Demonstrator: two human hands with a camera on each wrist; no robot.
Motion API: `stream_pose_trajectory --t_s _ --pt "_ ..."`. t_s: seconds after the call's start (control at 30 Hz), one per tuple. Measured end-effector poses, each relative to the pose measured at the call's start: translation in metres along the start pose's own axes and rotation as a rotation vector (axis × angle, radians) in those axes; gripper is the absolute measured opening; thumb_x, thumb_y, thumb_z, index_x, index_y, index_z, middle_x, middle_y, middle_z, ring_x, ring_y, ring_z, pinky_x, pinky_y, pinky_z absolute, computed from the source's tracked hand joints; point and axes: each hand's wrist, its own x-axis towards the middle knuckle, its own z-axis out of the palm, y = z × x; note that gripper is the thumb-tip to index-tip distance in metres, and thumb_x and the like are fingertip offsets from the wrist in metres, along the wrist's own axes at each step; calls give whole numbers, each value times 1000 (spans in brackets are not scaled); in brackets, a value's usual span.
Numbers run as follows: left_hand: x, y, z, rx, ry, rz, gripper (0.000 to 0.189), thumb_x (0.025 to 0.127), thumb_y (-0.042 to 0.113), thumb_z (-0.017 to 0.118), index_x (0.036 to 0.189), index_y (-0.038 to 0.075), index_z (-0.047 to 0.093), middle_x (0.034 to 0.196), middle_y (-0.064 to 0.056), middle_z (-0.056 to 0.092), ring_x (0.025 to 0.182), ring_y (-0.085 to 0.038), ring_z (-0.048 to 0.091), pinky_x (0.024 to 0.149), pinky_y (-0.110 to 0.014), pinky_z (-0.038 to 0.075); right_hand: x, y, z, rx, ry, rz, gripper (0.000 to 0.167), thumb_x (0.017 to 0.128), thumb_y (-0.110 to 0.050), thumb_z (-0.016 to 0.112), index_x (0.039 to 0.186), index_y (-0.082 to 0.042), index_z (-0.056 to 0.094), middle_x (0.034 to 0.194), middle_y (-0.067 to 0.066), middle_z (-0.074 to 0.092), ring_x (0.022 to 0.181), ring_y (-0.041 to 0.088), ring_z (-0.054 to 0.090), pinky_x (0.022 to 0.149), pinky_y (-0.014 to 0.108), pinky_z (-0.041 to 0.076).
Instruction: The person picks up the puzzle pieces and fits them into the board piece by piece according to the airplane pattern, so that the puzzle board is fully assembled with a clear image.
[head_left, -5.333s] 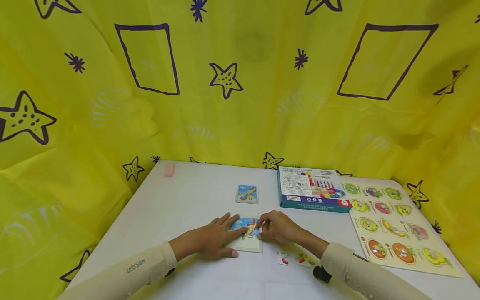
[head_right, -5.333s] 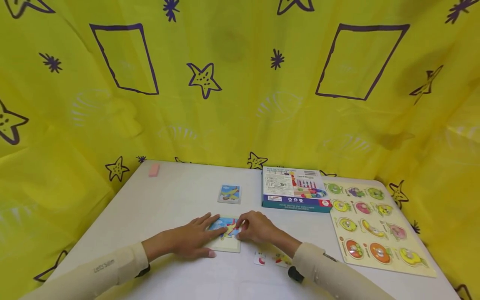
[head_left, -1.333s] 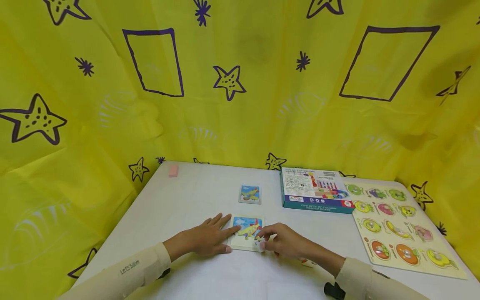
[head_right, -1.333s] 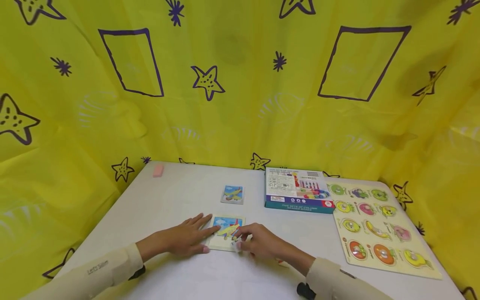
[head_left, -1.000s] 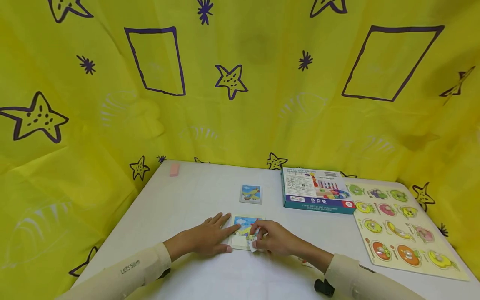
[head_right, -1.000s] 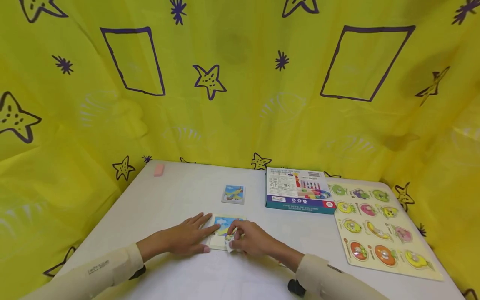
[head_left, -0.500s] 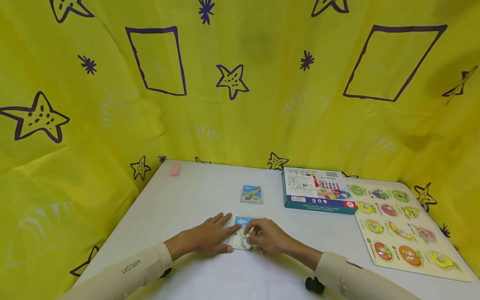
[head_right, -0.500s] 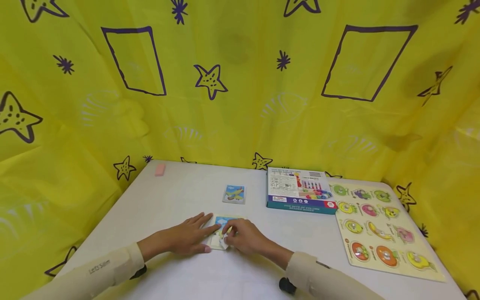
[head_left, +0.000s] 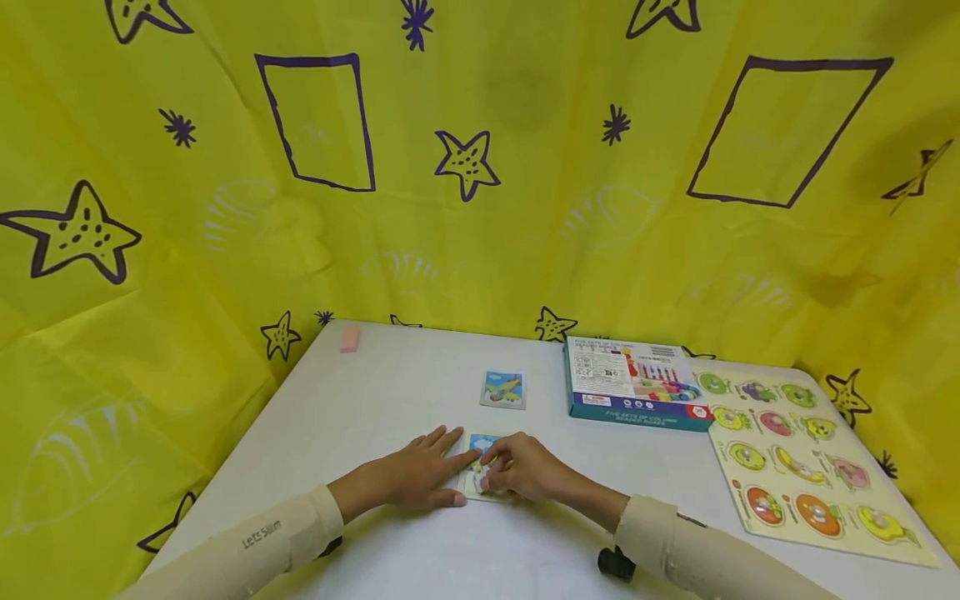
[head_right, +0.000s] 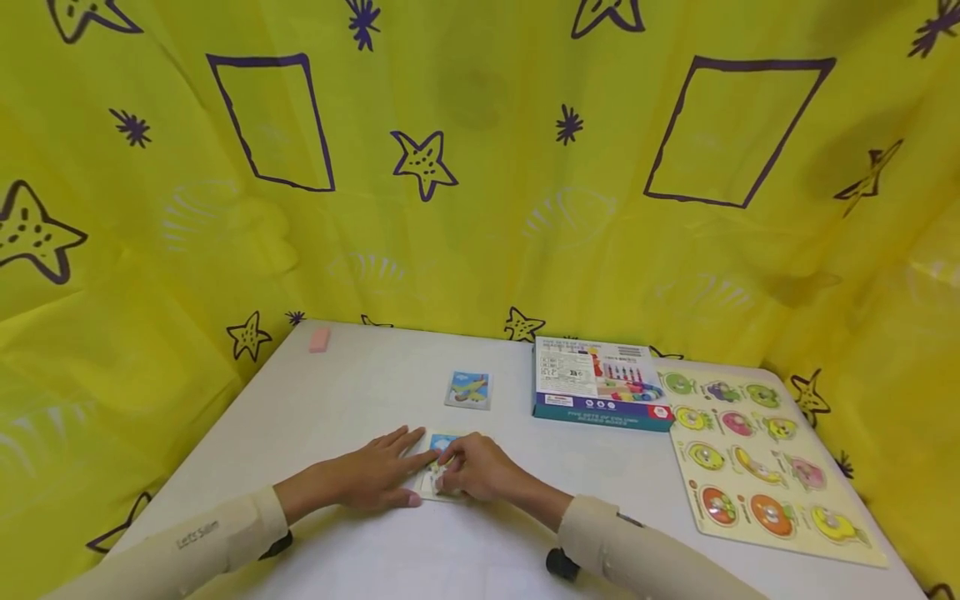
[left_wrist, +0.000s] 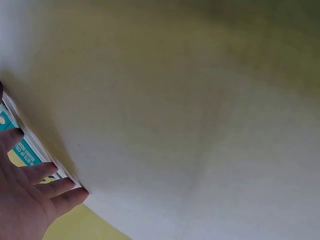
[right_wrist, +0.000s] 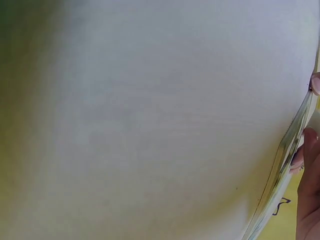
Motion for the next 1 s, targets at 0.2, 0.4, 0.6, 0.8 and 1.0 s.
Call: stream_pose_trajectory --t_s 0.2,0.4,0.6,0.8,1.0 --pt "0 0 0 15 2 8 72 98 62 48 159 27 31 166 -19 21 151 -45 23 115 -60 32 2 0 1 14 -25 32 26 85 -1 76 109 6 69 78 2 71 52 9 59 48 21 46" --pt "1 -1 1 26 5 12 73 98 62 48 159 27 30 166 -18 21 151 -45 23 115 -59 32 5 0 0 -38 -28 25 25 83 0 77 106 6 70 73 0 71 51 8 58 48 21 46" --pt "1 -1 1 26 -3 10 74 98 63 48 159 27 31 166 -17 21 151 -45 23 115 -59 33 6 1 0 -89 -28 24 23 80 -3 80 100 3 72 66 -3 68 49 7 55 49 21 42" --pt "1 -2 0 21 -1 10 73 98 62 49 159 26 31 166 -18 22 150 -45 23 115 -60 32 7 -1 -1 -92 -36 33 23 77 1 81 98 2 72 65 -3 66 48 8 54 49 21 42" --pt "1 -2 1 23 3 17 73 98 62 49 159 26 31 166 -18 22 150 -46 24 115 -60 33 7 -2 1 -136 -11 39 24 75 -2 84 95 0 71 64 -4 63 47 7 53 48 21 41"
